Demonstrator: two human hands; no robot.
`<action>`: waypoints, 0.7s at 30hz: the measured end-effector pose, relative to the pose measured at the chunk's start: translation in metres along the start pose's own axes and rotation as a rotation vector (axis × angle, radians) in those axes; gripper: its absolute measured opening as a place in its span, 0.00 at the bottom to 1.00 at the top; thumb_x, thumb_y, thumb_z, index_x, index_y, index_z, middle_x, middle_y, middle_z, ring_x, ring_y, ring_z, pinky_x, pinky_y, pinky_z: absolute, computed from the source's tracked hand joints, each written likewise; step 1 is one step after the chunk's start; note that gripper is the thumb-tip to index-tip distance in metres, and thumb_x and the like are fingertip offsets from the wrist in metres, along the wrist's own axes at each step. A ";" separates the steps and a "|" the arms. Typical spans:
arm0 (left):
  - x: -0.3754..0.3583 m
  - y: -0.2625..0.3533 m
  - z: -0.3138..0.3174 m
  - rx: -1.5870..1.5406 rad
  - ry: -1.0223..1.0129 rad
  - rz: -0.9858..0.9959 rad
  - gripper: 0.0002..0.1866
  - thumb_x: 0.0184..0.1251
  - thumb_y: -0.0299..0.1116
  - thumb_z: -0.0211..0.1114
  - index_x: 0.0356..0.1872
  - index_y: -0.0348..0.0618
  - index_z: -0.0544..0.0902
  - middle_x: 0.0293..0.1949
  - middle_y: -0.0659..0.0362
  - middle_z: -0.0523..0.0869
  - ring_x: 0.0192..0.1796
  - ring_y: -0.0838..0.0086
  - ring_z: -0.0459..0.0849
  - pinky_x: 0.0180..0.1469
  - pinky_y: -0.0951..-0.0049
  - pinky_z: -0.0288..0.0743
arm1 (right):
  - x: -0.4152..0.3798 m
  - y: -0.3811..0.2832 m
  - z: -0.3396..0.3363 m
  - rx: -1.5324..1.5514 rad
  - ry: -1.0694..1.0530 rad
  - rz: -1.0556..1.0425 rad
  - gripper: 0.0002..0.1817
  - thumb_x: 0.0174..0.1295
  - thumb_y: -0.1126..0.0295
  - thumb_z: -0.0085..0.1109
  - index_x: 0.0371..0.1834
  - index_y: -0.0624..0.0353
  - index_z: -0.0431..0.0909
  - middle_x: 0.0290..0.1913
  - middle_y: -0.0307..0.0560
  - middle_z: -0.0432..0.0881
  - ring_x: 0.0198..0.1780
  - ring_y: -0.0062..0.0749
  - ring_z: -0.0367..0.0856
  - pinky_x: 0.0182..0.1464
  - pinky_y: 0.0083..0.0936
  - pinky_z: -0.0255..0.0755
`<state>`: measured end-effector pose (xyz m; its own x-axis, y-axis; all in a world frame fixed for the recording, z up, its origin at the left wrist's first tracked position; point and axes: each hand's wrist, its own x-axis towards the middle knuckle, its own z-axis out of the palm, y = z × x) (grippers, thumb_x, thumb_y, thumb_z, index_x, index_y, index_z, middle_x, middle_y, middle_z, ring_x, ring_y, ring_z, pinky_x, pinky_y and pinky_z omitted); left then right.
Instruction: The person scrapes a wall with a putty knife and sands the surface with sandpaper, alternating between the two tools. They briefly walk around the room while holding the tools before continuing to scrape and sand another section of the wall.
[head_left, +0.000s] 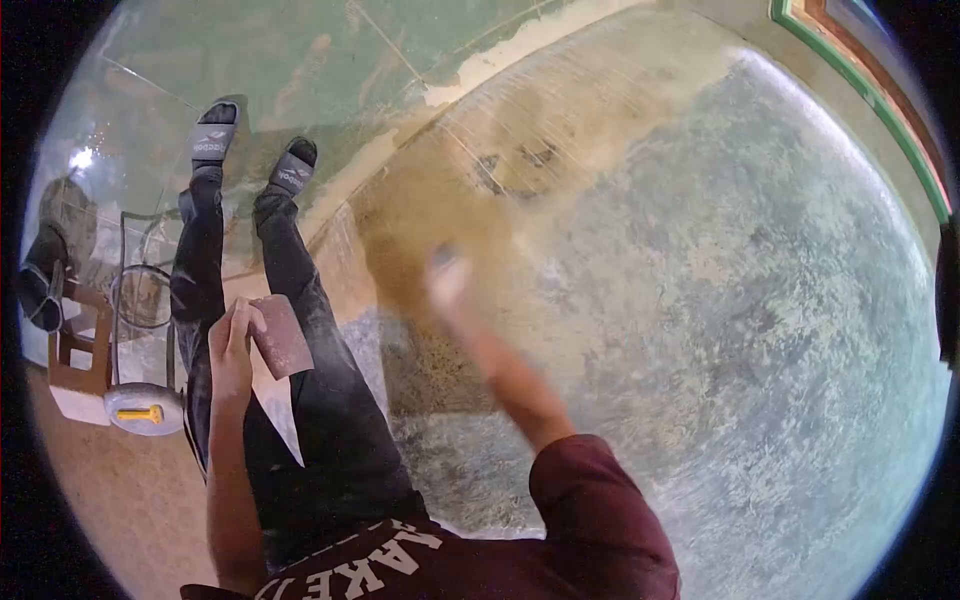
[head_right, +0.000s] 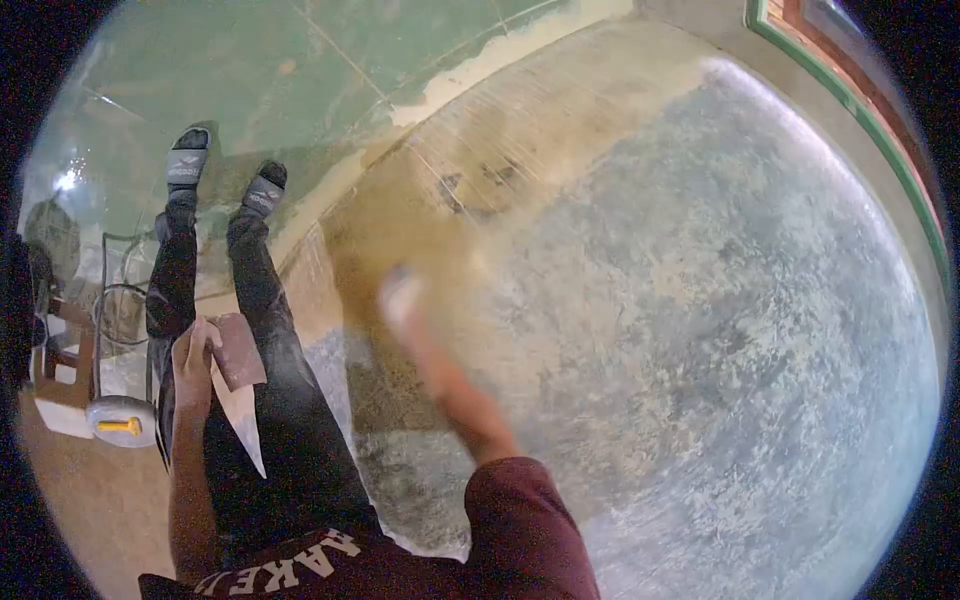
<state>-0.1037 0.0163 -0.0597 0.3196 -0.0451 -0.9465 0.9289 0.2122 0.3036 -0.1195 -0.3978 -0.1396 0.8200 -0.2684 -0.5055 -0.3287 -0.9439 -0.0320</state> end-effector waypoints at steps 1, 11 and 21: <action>-0.002 0.006 0.004 -0.004 0.003 -0.005 0.23 0.85 0.43 0.48 0.27 0.42 0.74 0.28 0.67 0.69 0.33 0.83 0.65 0.38 0.77 0.58 | -0.050 -0.026 0.008 0.125 -0.506 -0.189 0.13 0.67 0.66 0.61 0.48 0.64 0.79 0.46 0.62 0.85 0.47 0.48 0.85 0.49 0.43 0.77; 0.013 0.012 0.010 0.017 0.054 0.029 0.23 0.85 0.44 0.49 0.26 0.44 0.75 0.27 0.70 0.67 0.31 0.86 0.61 0.34 0.77 0.54 | 0.184 -0.101 -0.246 0.525 -0.094 -0.175 0.07 0.70 0.68 0.57 0.35 0.57 0.76 0.29 0.44 0.78 0.31 0.32 0.77 0.35 0.32 0.72; 0.009 0.034 0.017 0.103 -0.019 0.121 0.24 0.85 0.43 0.48 0.26 0.41 0.73 0.28 0.68 0.71 0.33 0.82 0.66 0.37 0.76 0.59 | -0.057 -0.159 -0.067 0.563 -0.487 -0.152 0.10 0.62 0.70 0.67 0.45 0.61 0.81 0.30 0.58 0.83 0.30 0.45 0.83 0.37 0.38 0.78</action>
<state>-0.0660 0.0069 -0.0559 0.4326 -0.0436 -0.9005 0.8975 0.1164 0.4255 -0.0824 -0.2452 -0.0475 0.6186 0.0959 -0.7798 -0.5251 -0.6879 -0.5011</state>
